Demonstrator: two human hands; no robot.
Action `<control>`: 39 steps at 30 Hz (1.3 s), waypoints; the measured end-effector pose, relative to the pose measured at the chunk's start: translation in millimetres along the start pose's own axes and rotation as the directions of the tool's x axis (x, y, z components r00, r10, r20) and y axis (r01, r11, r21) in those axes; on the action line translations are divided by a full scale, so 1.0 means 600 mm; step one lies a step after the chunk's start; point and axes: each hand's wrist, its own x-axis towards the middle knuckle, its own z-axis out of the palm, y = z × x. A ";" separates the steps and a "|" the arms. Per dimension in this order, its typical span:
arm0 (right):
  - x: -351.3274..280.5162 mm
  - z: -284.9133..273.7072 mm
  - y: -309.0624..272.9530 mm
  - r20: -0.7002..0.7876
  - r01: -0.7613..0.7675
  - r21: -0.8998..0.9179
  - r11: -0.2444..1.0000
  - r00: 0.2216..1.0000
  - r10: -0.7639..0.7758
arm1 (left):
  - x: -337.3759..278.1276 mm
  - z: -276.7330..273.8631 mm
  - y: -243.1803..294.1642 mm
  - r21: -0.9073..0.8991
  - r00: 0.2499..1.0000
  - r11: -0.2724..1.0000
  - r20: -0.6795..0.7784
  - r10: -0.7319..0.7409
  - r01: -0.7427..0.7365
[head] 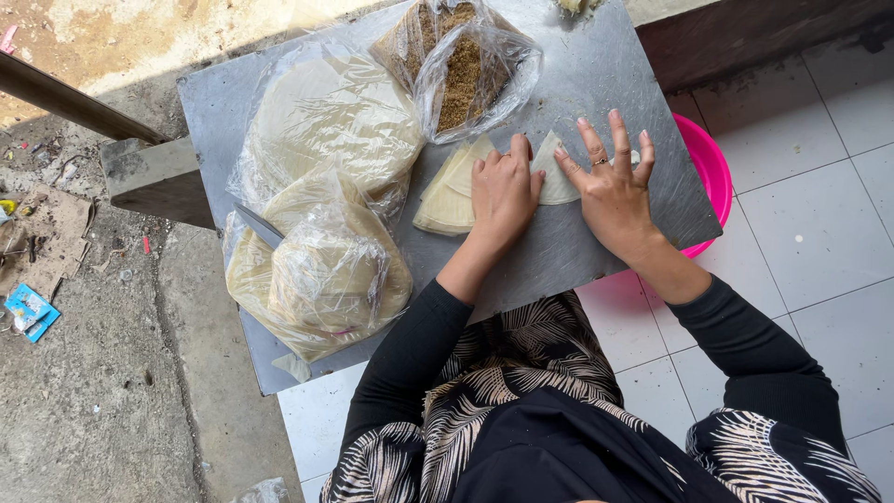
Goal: The person folds individual food wrappers, placing a small amount of filling from a plastic bag into each wrapper before sealing them by hand.
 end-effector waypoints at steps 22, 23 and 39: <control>0.008 0.003 0.008 0.024 -0.052 0.155 0.987 0.999 0.049 | -0.001 -0.003 0.003 -0.001 1.000 1.000 0.001 -0.005 0.005; 0.007 -0.001 0.007 -0.001 -0.034 0.133 0.991 0.999 0.034 | 0.000 -0.003 0.003 -0.003 1.000 1.000 -0.005 -0.001 0.001; -0.019 -0.075 0.093 0.173 -0.413 0.683 0.603 0.893 0.415 | -0.001 0.005 0.000 0.012 1.000 1.000 -0.005 0.004 -0.004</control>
